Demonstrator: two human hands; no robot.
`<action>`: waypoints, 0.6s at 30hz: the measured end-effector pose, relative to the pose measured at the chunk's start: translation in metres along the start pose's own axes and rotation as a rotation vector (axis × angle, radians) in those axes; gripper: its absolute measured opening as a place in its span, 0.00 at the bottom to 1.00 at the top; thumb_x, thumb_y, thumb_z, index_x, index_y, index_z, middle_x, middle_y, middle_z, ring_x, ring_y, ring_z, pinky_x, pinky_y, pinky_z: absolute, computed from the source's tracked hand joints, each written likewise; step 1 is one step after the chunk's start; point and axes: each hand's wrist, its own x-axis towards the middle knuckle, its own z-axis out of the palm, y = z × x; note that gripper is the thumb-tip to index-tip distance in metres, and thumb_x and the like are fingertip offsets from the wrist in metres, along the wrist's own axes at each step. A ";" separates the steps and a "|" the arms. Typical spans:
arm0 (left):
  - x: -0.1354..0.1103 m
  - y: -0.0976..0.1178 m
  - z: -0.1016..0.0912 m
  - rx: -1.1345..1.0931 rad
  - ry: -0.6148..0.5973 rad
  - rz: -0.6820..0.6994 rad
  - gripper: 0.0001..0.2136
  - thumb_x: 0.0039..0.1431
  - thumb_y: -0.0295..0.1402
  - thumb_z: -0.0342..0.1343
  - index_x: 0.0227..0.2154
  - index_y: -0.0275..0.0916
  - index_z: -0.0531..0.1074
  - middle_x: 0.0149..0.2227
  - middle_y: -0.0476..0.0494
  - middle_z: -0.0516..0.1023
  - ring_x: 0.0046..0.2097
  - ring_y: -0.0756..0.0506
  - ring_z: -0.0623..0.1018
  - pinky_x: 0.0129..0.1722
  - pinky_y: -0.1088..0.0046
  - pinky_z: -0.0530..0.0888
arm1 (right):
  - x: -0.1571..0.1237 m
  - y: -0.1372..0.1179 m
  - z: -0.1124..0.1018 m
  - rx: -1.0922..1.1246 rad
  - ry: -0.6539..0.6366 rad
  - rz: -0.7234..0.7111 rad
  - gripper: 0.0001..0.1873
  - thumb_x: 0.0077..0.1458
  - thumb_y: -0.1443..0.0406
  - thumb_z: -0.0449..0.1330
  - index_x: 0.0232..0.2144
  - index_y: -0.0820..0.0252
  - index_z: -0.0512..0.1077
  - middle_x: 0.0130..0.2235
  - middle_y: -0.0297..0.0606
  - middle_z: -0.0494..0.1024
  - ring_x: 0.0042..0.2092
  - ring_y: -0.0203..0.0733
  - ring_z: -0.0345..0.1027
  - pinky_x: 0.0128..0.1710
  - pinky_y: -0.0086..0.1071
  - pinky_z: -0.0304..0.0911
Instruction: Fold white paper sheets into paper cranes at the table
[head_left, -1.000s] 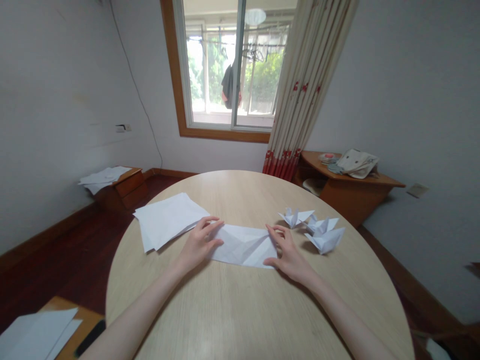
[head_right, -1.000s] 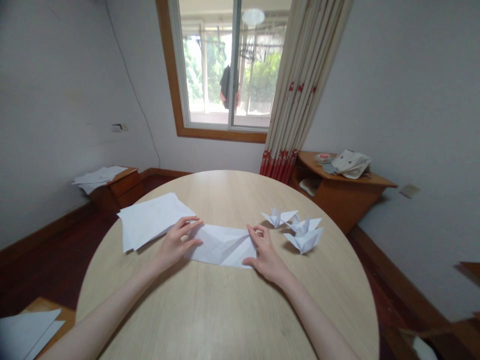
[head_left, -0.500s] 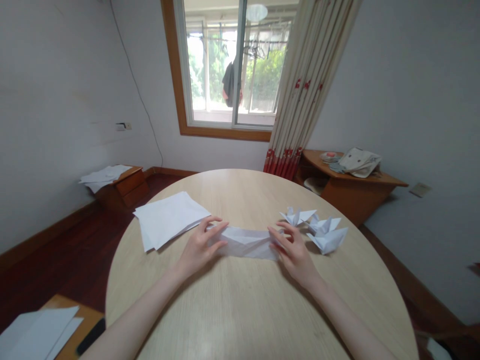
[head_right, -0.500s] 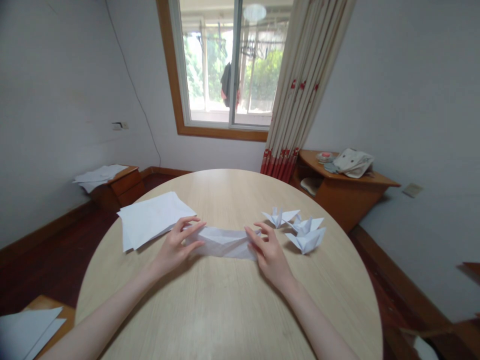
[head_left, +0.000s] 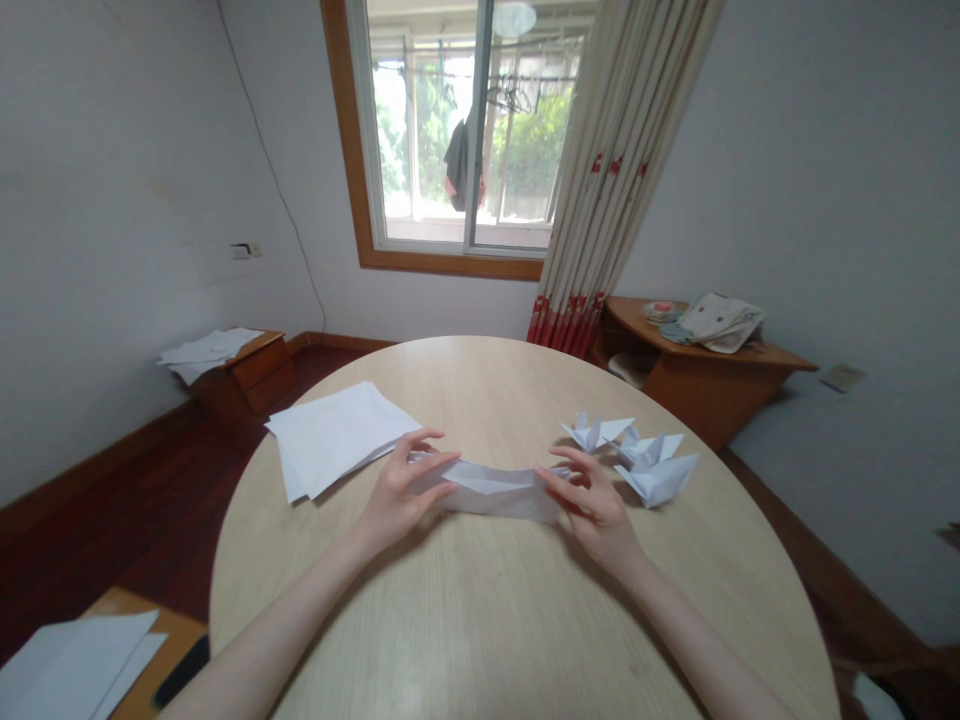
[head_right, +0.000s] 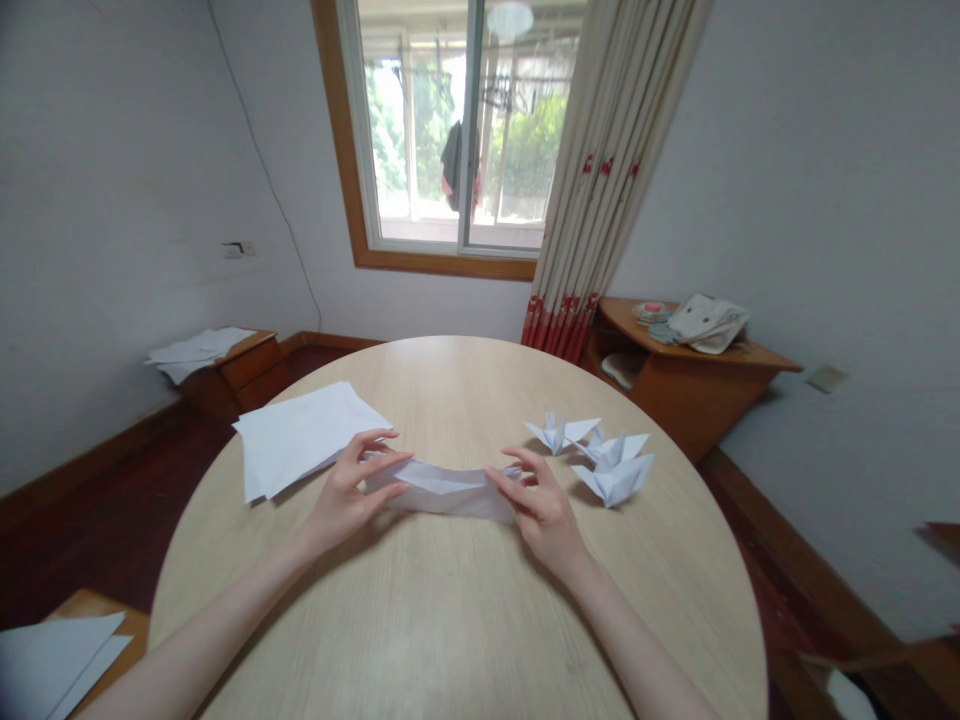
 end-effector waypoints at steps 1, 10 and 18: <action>0.000 0.000 0.000 -0.014 -0.003 0.000 0.12 0.60 0.39 0.58 0.46 0.45 0.75 0.53 0.41 0.65 0.46 0.43 0.72 0.48 0.59 0.73 | 0.001 0.001 0.000 0.031 0.023 -0.011 0.25 0.57 0.74 0.52 0.50 0.41 0.73 0.54 0.40 0.66 0.46 0.43 0.66 0.40 0.38 0.69; 0.001 0.005 -0.001 -0.118 -0.013 -0.049 0.08 0.57 0.37 0.61 0.39 0.43 0.77 0.53 0.42 0.64 0.47 0.43 0.71 0.50 0.60 0.71 | 0.004 -0.004 0.001 0.193 0.076 0.120 0.17 0.57 0.71 0.55 0.40 0.47 0.79 0.52 0.40 0.68 0.42 0.40 0.67 0.39 0.37 0.70; 0.004 0.013 -0.005 -0.126 -0.085 -0.061 0.03 0.56 0.30 0.62 0.28 0.38 0.75 0.53 0.41 0.64 0.49 0.43 0.71 0.50 0.61 0.71 | 0.008 -0.014 -0.004 0.161 0.077 0.164 0.07 0.55 0.70 0.58 0.30 0.55 0.76 0.45 0.41 0.70 0.43 0.43 0.69 0.42 0.39 0.69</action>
